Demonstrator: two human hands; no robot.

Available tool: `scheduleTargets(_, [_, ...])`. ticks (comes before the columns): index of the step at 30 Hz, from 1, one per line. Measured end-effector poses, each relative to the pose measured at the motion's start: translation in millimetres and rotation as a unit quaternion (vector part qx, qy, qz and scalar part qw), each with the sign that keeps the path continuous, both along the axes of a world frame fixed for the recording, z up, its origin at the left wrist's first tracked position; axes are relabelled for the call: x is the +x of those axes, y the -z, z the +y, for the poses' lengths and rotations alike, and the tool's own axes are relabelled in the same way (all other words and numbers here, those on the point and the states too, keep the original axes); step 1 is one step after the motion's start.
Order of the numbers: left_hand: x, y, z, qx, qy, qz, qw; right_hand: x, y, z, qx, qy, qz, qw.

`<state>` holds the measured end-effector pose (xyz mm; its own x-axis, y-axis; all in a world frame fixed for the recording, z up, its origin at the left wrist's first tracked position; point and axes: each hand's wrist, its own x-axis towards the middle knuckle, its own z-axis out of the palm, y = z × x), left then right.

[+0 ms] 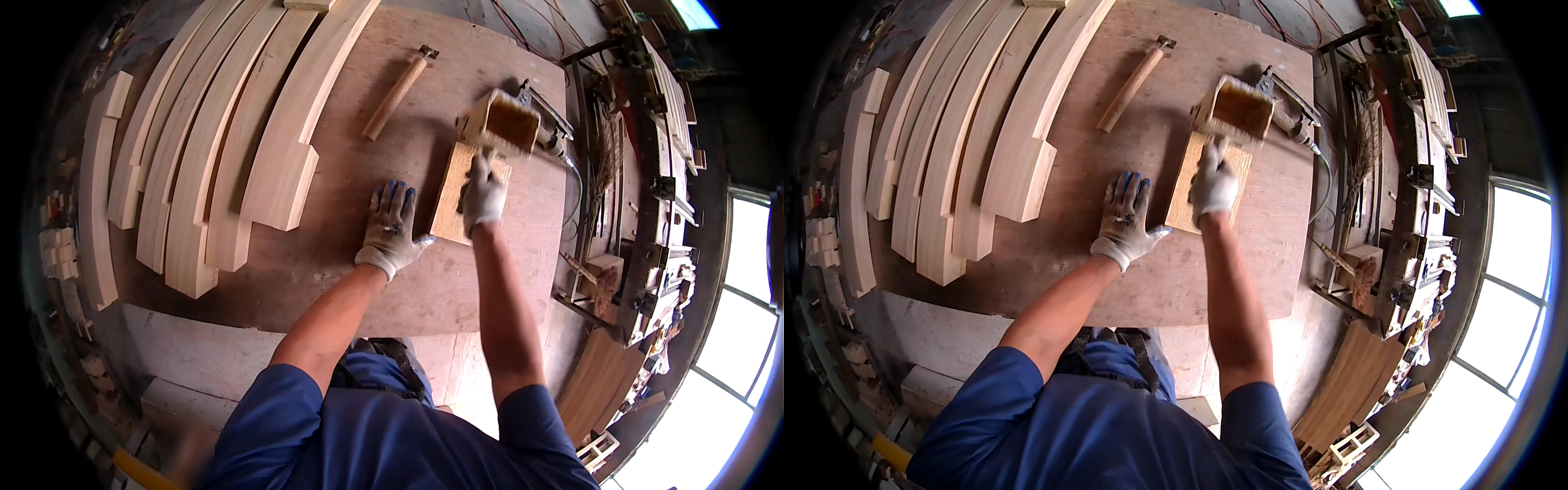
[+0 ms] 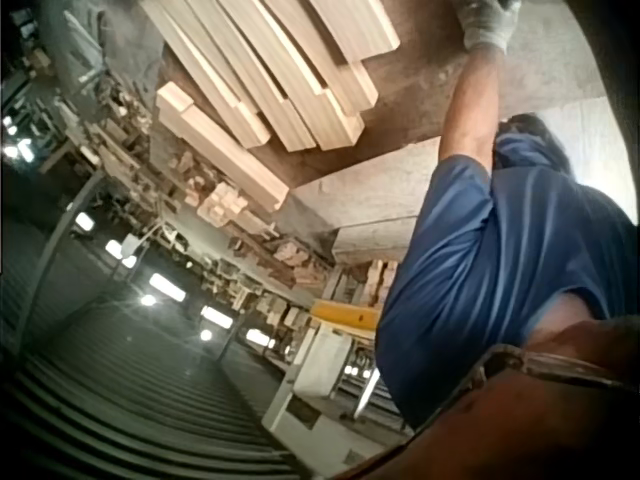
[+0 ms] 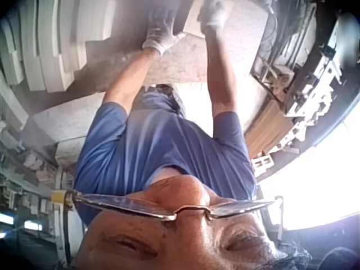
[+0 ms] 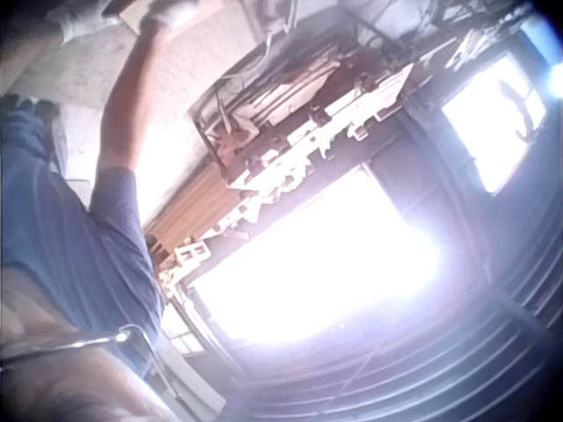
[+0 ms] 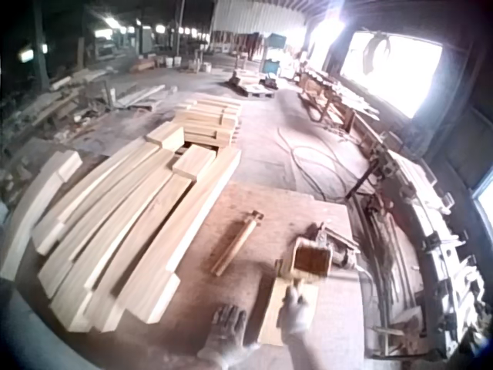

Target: The person retrieves a wooden piece from a machine, applies glue to its surface using a brush, and then uses a nail gun to attach a smaller wooden block to it. The person handles multiple wooden pieces and tools throughout the process.

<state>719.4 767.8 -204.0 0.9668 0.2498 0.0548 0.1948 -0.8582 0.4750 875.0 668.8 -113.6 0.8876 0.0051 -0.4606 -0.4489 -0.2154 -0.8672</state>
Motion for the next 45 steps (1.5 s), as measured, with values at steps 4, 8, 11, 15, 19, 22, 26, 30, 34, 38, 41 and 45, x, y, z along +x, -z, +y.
scheduleTargets(4, [2, -5, 1, -0.019, 0.002, 0.016, 1.0, -18, -37, -22, 0.011, -0.001, -0.033, 0.999])
scheduleTargets(8, [1, -1, 0, -0.03, -0.005, -0.008, 1.0, -119, -55, -71, -0.07, -0.065, -0.028, 0.995])
scheduleTargets(11, [0, 7, -2, -0.017, -0.003, -0.032, 0.999, -181, -31, -97, -0.135, -0.093, -0.014, 0.986])
scheduleTargets(15, [-4, 7, -2, -0.022, -0.002, -0.06, 0.998, -179, 19, -85, -0.201, -0.066, -0.03, 0.977])
scheduleTargets(19, [-4, 3, 0, -0.024, -0.005, -0.054, 0.998, -87, 37, -39, -0.24, -0.068, -0.139, 0.958])
scheduleTargets(22, [0, -1, -1, -0.008, -0.007, -0.006, 1.0, -12, 12, -11, -0.047, -0.015, -0.033, 0.998])
scheduleTargets(26, [1, -3, 0, -0.014, 0.0, 0.01, 1.0, -19, -37, -31, 0.005, 0.008, -0.052, 0.999])
scheduleTargets(30, [0, -2, 0, -0.015, -0.004, 0.002, 1.0, -109, -63, -83, -0.053, -0.047, -0.027, 0.997])
scheduleTargets(34, [-1, 2, -2, -0.005, 0.0, -0.029, 1.0, -181, -28, -105, -0.096, -0.047, 0.042, 0.993])
scheduleTargets(38, [-4, 8, -1, -0.001, -0.004, -0.055, 0.998, -151, 6, -70, -0.258, -0.122, -0.102, 0.953])
scheduleTargets(41, [-2, -1, -2, -0.005, 0.002, -0.024, 1.0, -75, 31, -44, -0.217, -0.086, -0.136, 0.963])
scheduleTargets(45, [-1, -1, -2, 0.002, -0.004, 0.026, 1.0, -18, -13, -12, 0.033, 0.025, 0.002, 0.999])
